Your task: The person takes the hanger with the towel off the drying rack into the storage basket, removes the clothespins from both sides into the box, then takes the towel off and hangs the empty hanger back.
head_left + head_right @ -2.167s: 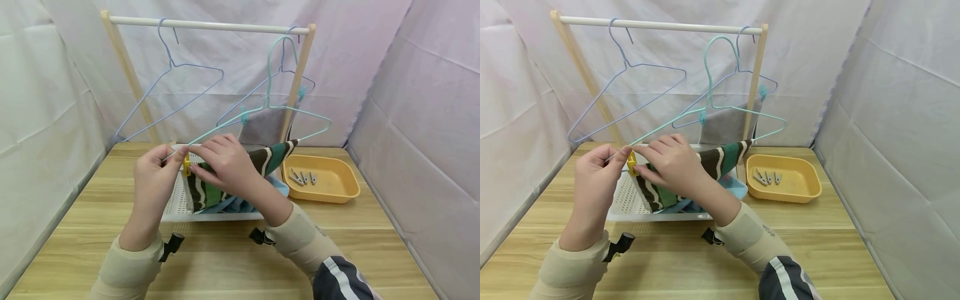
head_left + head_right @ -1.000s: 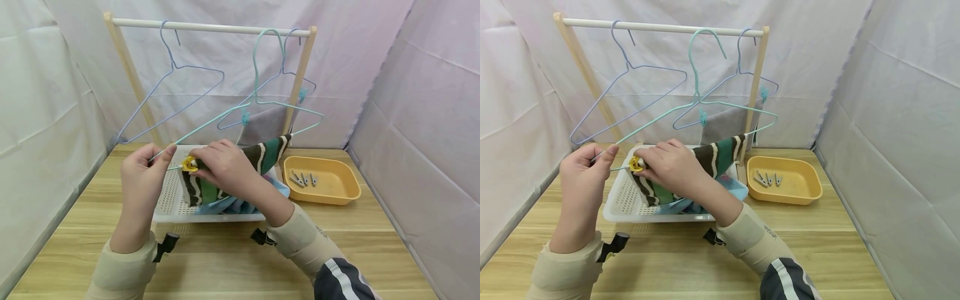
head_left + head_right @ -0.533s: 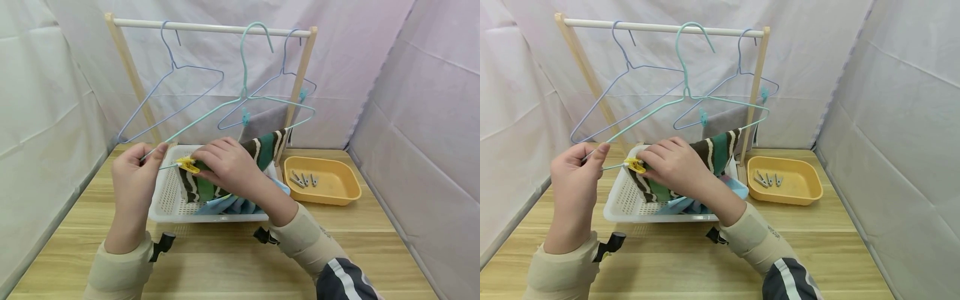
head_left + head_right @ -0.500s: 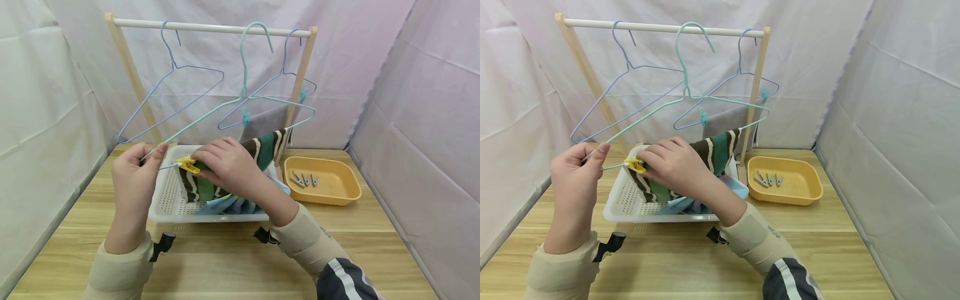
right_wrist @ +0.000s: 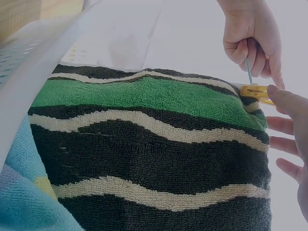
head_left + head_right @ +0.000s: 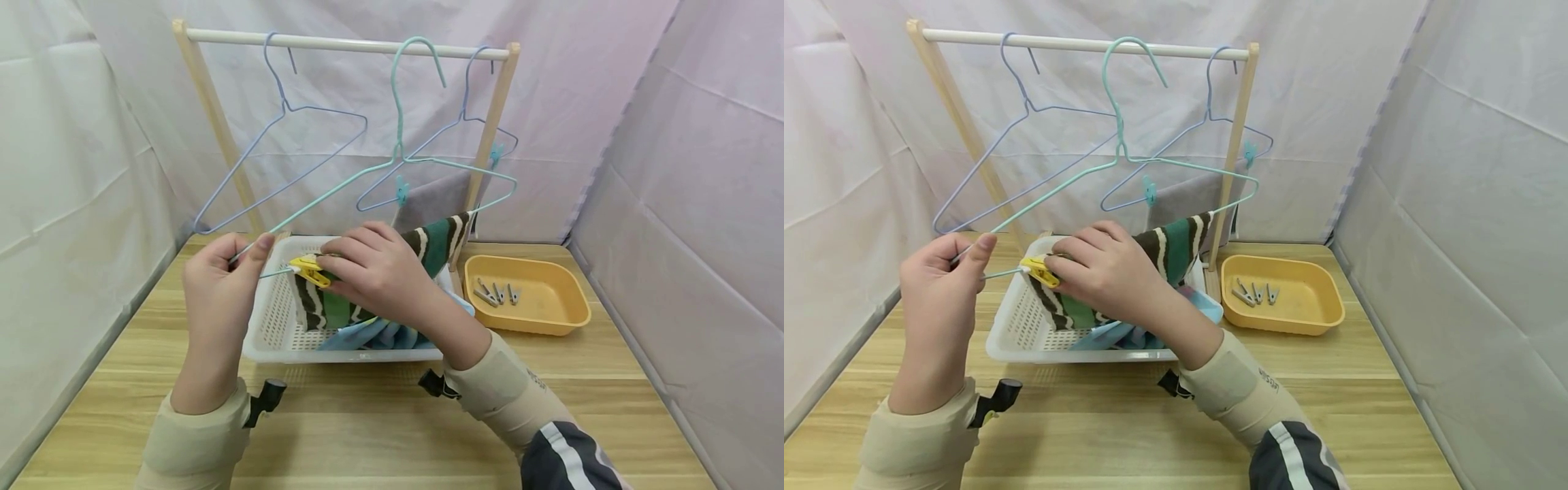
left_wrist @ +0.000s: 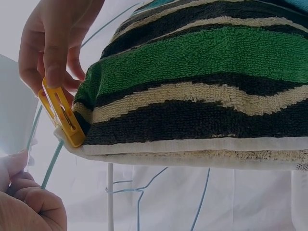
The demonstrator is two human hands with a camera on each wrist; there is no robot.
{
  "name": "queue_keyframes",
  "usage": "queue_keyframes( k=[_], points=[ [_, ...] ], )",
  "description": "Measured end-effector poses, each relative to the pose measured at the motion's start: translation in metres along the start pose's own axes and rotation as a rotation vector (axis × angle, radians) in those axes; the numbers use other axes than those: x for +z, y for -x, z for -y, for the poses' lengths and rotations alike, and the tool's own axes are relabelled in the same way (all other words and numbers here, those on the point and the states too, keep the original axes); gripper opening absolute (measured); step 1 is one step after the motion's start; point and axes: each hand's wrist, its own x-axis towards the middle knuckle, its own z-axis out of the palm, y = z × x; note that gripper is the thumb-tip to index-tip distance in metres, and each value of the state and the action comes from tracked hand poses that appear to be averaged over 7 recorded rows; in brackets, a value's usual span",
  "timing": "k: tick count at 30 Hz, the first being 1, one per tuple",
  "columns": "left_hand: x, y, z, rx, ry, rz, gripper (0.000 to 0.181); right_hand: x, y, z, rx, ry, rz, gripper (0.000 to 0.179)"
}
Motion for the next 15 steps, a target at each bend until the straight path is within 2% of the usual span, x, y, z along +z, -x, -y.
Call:
queue_keyframes(
  k=[8, 15],
  points=[
    [-0.0046, -0.004, 0.0038, 0.014, 0.012, -0.03, 0.05, -0.0009, 0.003, -0.0037, -0.005, 0.007, -0.047, 0.023],
    [-0.0097, -0.0063, 0.0039, 0.0, 0.016, -0.066, 0.048, -0.0024, 0.0069, -0.0081, -0.017, 0.002, -0.096, 0.017]
  ],
)
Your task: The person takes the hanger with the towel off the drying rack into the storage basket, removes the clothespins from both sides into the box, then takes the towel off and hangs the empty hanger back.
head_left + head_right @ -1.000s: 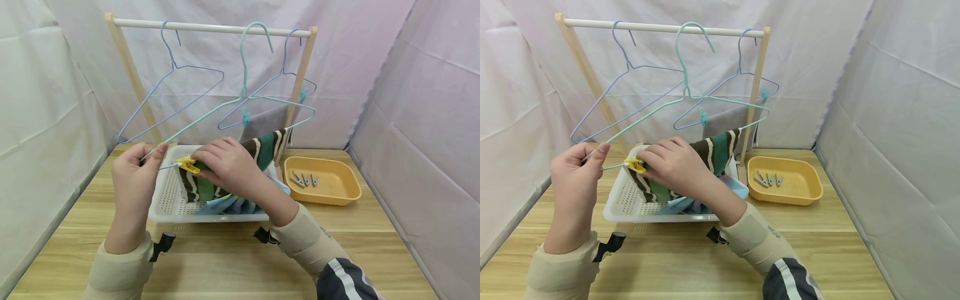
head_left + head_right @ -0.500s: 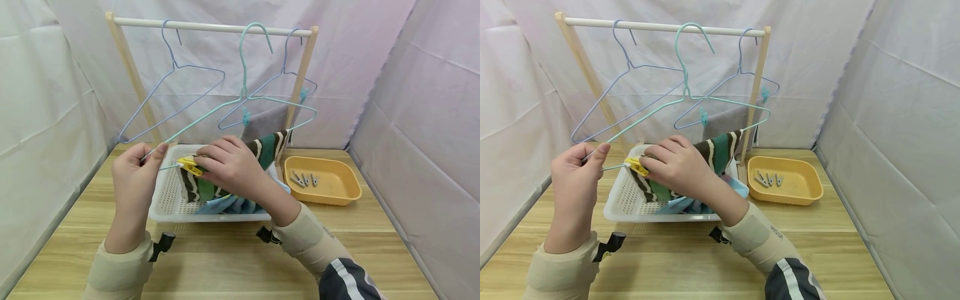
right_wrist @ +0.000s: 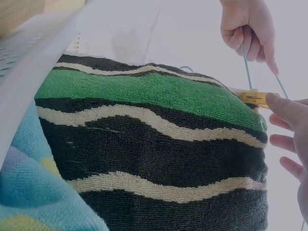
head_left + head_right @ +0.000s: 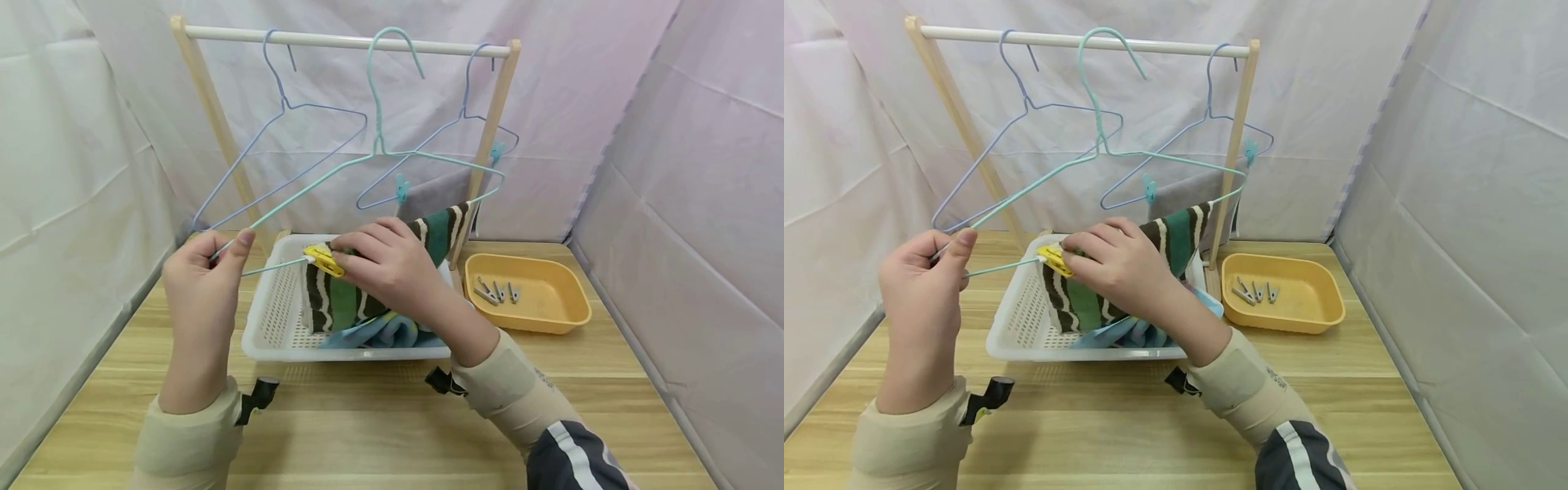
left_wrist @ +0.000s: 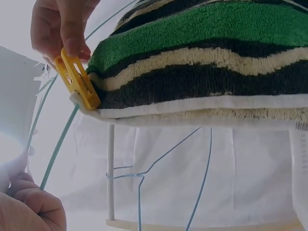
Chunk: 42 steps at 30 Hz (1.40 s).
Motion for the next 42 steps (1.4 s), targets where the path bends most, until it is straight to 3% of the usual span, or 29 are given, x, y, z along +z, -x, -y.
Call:
queue_keyframes(
  k=[11, 21, 28, 37, 42],
  points=[
    [-0.006, -0.002, 0.002, -0.043, -0.027, -0.041, 0.051, -0.005, 0.006, -0.002, 0.009, 0.007, -0.028, 0.011],
    [-0.01, -0.009, 0.004, -0.07, 0.06, -0.09, 0.047, -0.01, 0.011, -0.002, -0.001, 0.028, -0.044, 0.009],
    [-0.013, -0.009, 0.007, -0.062, -0.014, -0.1, 0.046, -0.017, 0.021, -0.004, -0.01, 0.058, -0.013, 0.01],
    [-0.016, -0.01, 0.009, -0.087, 0.045, -0.121, 0.046, -0.025, 0.041, -0.009, 0.021, 0.035, 0.064, 0.003],
    [-0.018, -0.01, 0.008, -0.101, 0.06, -0.107, 0.046, -0.028, 0.055, -0.014, 0.042, 0.034, 0.098, 0.01]
  ],
)
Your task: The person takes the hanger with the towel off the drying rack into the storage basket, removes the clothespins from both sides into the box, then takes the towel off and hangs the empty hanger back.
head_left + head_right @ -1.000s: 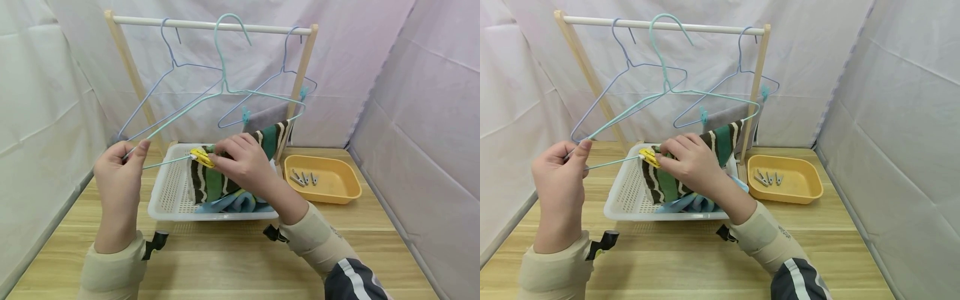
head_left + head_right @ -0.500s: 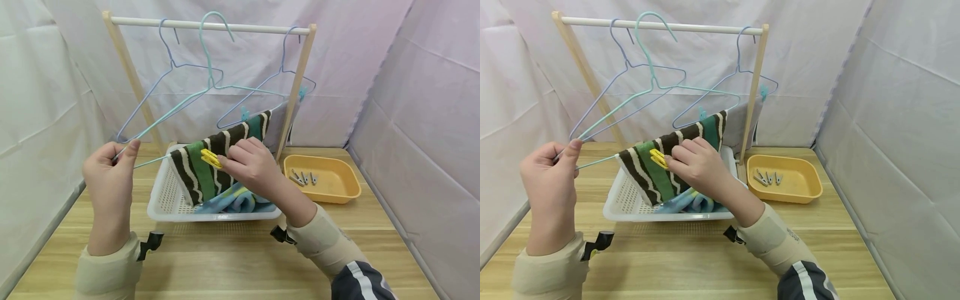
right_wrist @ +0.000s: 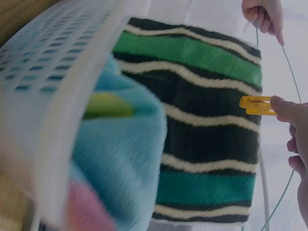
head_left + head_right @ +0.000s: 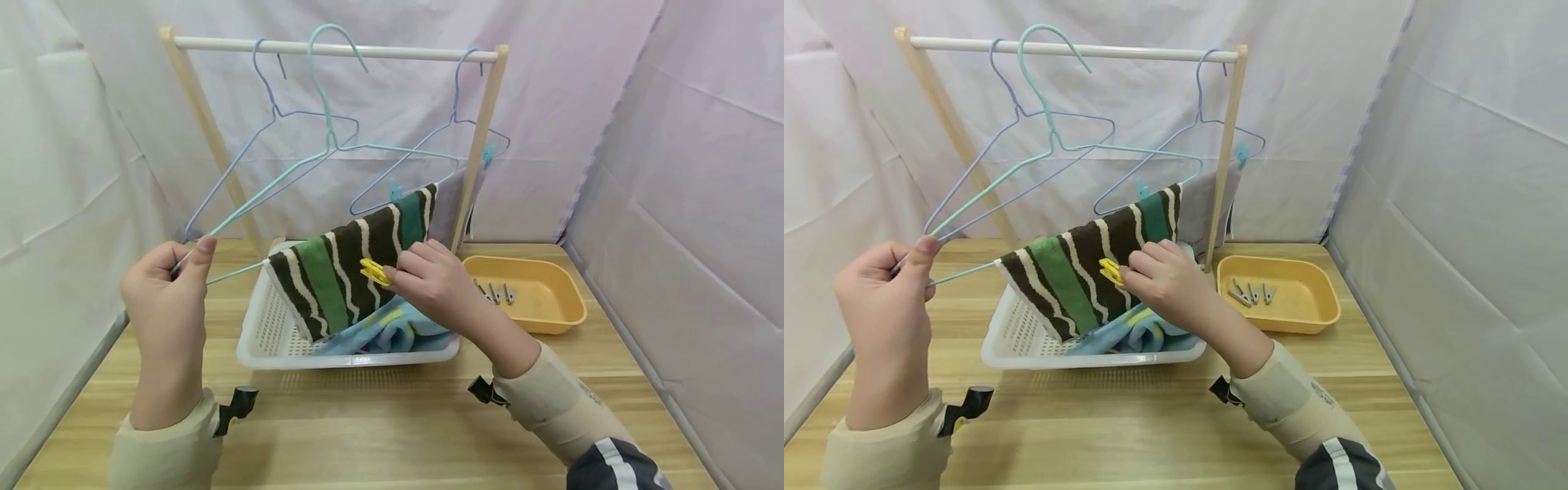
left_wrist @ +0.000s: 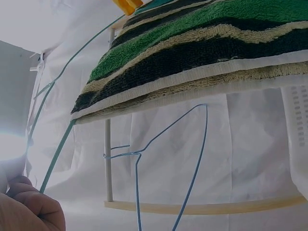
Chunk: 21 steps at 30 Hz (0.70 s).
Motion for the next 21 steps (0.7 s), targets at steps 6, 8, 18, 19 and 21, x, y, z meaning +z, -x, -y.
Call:
queue_keyframes(
  k=[6, 8, 18, 19, 21],
  points=[
    [0.0, -0.003, 0.002, -0.041, 0.099, 0.012, 0.045, -0.004, 0.021, -0.009, 0.021, -0.013, 0.04, 0.014],
    [0.001, -0.003, 0.002, -0.037, 0.139, 0.01, 0.045, -0.006, 0.028, -0.012, 0.022, -0.011, 0.05, 0.014],
    [-0.003, -0.005, 0.006, -0.029, 0.182, 0.01, 0.047, -0.012, 0.056, -0.021, 0.07, -0.027, 0.113, 0.012],
    [-0.004, -0.005, 0.006, -0.024, 0.185, 0.01, 0.047, -0.012, 0.058, -0.022, 0.069, -0.032, 0.114, 0.011],
    [-0.004, -0.005, 0.008, -0.015, 0.194, 0.013, 0.046, -0.013, 0.063, -0.024, 0.068, -0.036, 0.116, 0.01]
  ],
)
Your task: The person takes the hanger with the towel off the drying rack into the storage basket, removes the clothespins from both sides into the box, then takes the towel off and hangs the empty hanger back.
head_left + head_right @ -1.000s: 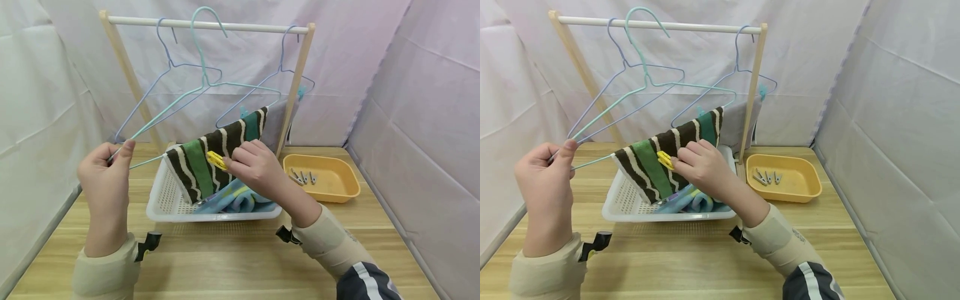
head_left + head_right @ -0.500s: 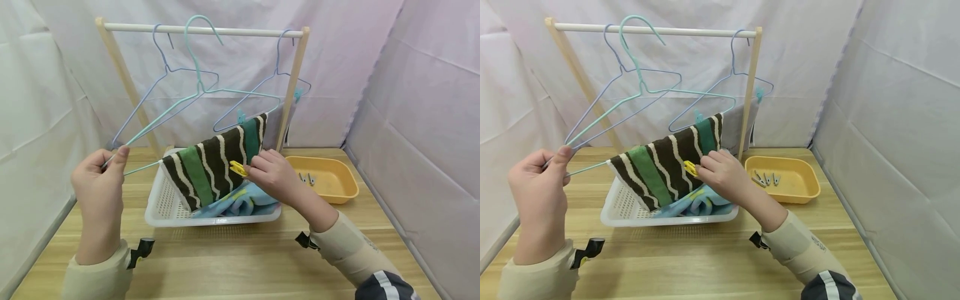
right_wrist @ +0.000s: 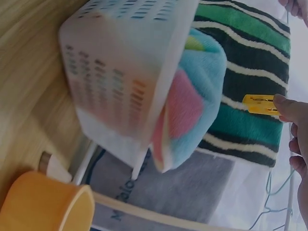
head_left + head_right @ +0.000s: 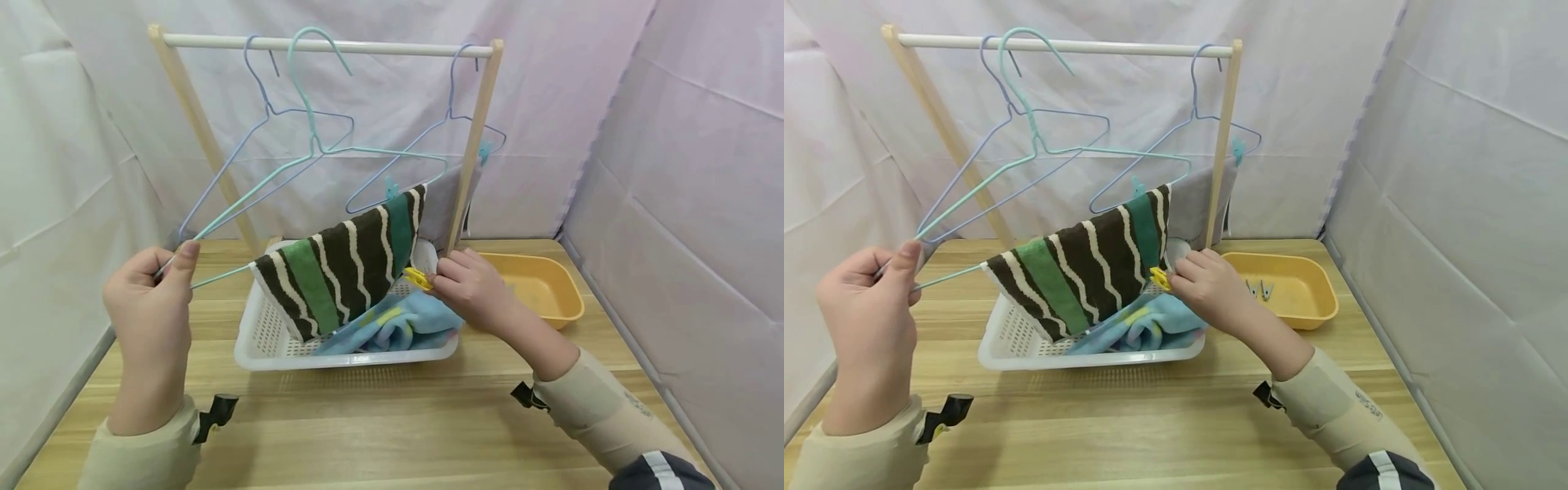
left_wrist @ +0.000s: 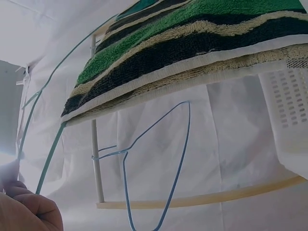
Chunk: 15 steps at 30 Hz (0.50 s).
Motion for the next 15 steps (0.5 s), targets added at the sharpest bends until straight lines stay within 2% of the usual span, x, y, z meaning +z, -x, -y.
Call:
queue_keyframes(
  k=[4, 10, 15],
  points=[
    [-0.002, -0.001, 0.001, 0.022, 0.004, 0.015, 0.046, 0.0, 0.01, -0.004, 0.001, 0.005, -0.006, 0.012],
    [-0.005, -0.001, 0.003, 0.031, -0.048, 0.024, 0.047, 0.0, 0.028, -0.009, 0.026, 0.018, 0.012, 0.019],
    [-0.006, -0.002, 0.004, 0.044, -0.086, 0.023, 0.046, -0.002, 0.043, -0.015, 0.059, 0.033, 0.042, 0.018]
  ],
)
